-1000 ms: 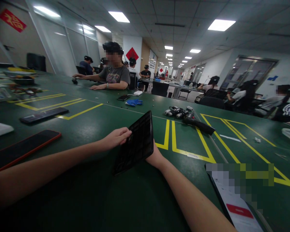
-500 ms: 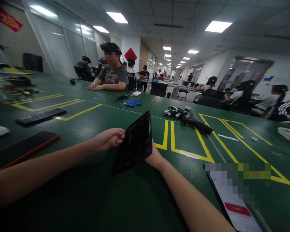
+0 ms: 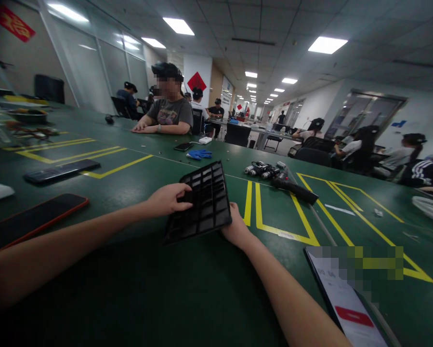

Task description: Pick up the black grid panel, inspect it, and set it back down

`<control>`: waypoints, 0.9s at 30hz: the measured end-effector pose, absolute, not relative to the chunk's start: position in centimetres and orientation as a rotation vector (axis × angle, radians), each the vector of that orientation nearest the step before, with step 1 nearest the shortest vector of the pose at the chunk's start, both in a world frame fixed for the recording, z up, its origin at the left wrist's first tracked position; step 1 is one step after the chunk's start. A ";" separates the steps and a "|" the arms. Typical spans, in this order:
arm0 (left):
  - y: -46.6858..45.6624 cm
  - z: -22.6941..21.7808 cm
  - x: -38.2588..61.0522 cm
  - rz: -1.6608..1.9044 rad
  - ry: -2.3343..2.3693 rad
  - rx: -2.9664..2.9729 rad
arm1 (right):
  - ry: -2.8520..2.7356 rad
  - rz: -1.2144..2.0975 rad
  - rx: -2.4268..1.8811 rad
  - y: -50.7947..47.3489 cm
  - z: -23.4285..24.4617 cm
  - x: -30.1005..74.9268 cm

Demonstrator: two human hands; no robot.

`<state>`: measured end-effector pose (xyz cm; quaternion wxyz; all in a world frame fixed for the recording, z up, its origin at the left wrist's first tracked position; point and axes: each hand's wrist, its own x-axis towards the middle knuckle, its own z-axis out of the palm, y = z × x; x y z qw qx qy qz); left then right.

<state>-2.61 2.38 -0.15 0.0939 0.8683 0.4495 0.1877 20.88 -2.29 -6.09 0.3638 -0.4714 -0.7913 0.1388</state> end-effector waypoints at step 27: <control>3.2 -4.1 -5.2 0.444 1.128 2.748 | -2.338 0.187 -1.490 -4.9 -4.5 17.3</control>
